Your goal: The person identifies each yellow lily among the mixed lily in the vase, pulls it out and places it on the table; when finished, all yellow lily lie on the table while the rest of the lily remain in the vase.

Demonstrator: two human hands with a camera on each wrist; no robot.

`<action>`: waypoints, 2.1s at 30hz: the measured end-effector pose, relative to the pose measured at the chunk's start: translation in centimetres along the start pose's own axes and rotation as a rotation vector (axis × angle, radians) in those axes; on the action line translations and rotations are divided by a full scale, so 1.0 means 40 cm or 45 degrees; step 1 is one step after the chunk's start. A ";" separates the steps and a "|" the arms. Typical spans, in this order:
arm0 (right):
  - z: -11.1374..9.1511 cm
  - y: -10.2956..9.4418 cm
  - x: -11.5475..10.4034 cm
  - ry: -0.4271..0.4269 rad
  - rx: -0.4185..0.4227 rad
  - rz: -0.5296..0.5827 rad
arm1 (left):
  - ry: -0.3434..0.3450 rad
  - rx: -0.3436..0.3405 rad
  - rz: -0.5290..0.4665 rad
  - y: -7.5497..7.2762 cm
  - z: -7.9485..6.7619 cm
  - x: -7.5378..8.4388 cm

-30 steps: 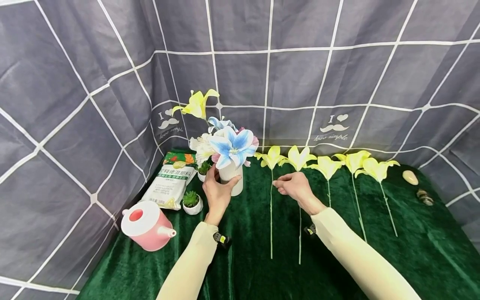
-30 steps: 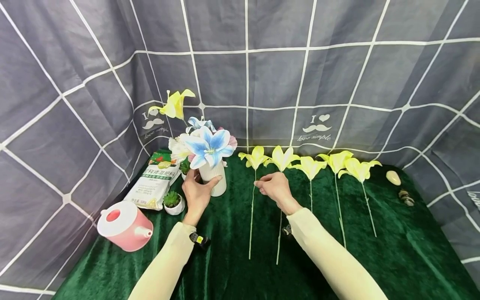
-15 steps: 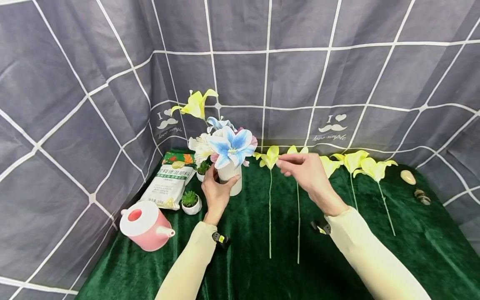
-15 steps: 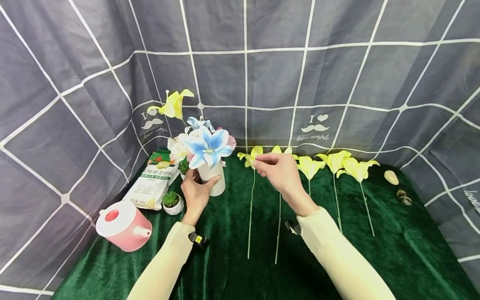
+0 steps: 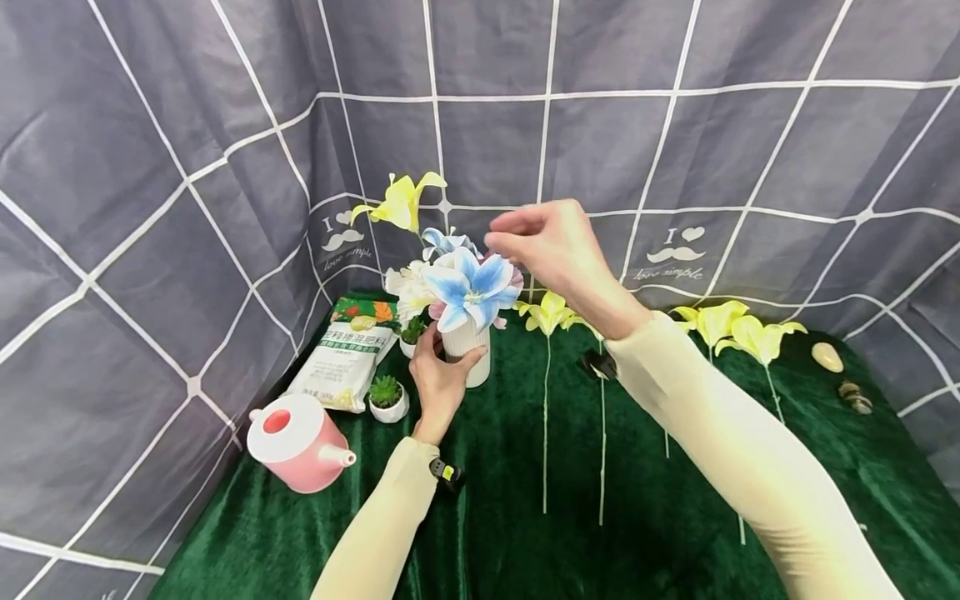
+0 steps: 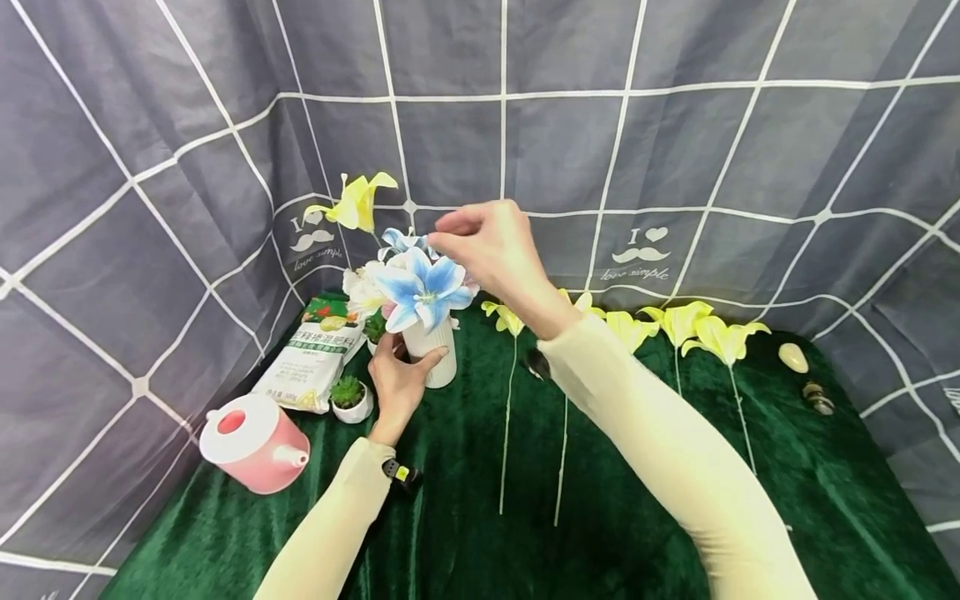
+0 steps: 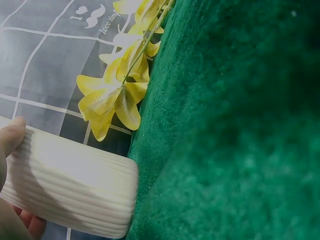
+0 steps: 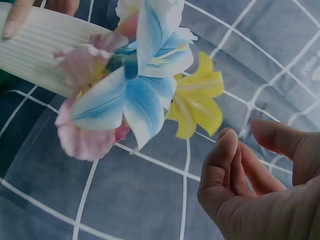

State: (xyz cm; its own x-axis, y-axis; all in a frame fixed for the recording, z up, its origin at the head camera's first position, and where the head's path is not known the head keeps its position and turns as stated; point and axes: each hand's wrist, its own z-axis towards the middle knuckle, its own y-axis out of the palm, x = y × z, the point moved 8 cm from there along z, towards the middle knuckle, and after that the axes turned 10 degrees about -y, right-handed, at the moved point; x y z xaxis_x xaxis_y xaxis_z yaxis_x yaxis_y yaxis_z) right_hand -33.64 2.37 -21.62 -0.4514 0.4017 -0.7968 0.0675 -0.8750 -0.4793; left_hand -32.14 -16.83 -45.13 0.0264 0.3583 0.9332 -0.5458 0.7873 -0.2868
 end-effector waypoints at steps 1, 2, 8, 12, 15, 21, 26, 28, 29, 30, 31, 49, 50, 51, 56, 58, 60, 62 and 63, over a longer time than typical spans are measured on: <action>0.017 0.013 -0.007 -0.003 -0.020 -0.012 | 0.001 -0.002 0.000 0.000 0.001 -0.001; 0.035 0.027 -0.013 -0.010 -0.036 -0.029 | 0.001 -0.003 0.001 0.001 0.001 -0.001; 0.146 0.113 -0.037 -0.042 -0.144 -0.237 | 0.005 0.009 0.010 0.004 0.001 0.001; 0.196 0.153 -0.026 -0.039 -0.234 -0.341 | 0.013 -0.026 0.001 0.021 0.000 0.007; 0.218 0.175 -0.013 -0.059 -0.283 -0.381 | 0.022 -0.036 -0.001 0.027 -0.002 0.010; 0.244 0.224 -0.001 -0.120 -0.429 -0.405 | 0.061 -0.022 -0.018 0.023 -0.002 0.015; 0.252 0.253 0.009 -0.133 -0.480 -0.425 | 0.055 -0.025 -0.019 0.019 -0.002 0.012; 0.254 0.258 0.008 -0.141 -0.474 -0.416 | 0.051 -0.025 -0.013 0.016 -0.001 0.010; 0.254 0.258 0.008 -0.137 -0.466 -0.403 | 0.049 -0.023 -0.008 0.014 -0.001 0.009; 0.254 0.258 0.007 -0.134 -0.457 -0.388 | 0.048 -0.021 -0.004 0.012 0.000 0.008; 0.255 0.256 0.005 -0.131 -0.445 -0.375 | 0.049 -0.020 -0.001 0.010 0.001 0.007; 0.250 0.145 -0.049 -0.171 -0.102 -0.065 | 0.045 -0.013 -0.020 -0.001 0.014 -0.007; 0.249 0.137 -0.049 -0.165 -0.077 -0.037 | 0.046 -0.011 -0.015 -0.001 0.015 -0.007; 0.247 0.129 -0.048 -0.151 -0.051 0.006 | 0.046 -0.010 -0.012 -0.002 0.016 -0.008; 0.238 0.086 -0.046 -0.117 0.057 0.197 | 0.052 0.003 0.002 -0.008 0.019 -0.010; 0.235 0.068 -0.051 -0.132 0.095 0.251 | 0.057 0.010 0.003 -0.010 0.020 -0.011; 0.231 0.048 -0.058 -0.155 0.132 0.307 | 0.062 0.013 0.000 -0.012 0.021 -0.010; 0.225 0.026 -0.064 -0.173 0.174 0.360 | 0.063 0.013 -0.002 -0.012 0.021 -0.010; 0.222 0.015 -0.067 -0.180 0.197 0.387 | 0.059 0.011 -0.006 -0.013 0.021 -0.011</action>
State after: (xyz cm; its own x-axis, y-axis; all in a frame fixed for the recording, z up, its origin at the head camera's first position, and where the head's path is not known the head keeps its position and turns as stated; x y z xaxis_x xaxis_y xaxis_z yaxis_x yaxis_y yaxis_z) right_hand -40.31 -1.62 -16.50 -0.5507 0.0855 -0.8303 0.0871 -0.9834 -0.1590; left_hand -32.58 -17.80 -45.21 0.0677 0.3777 0.9235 -0.5526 0.7848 -0.2805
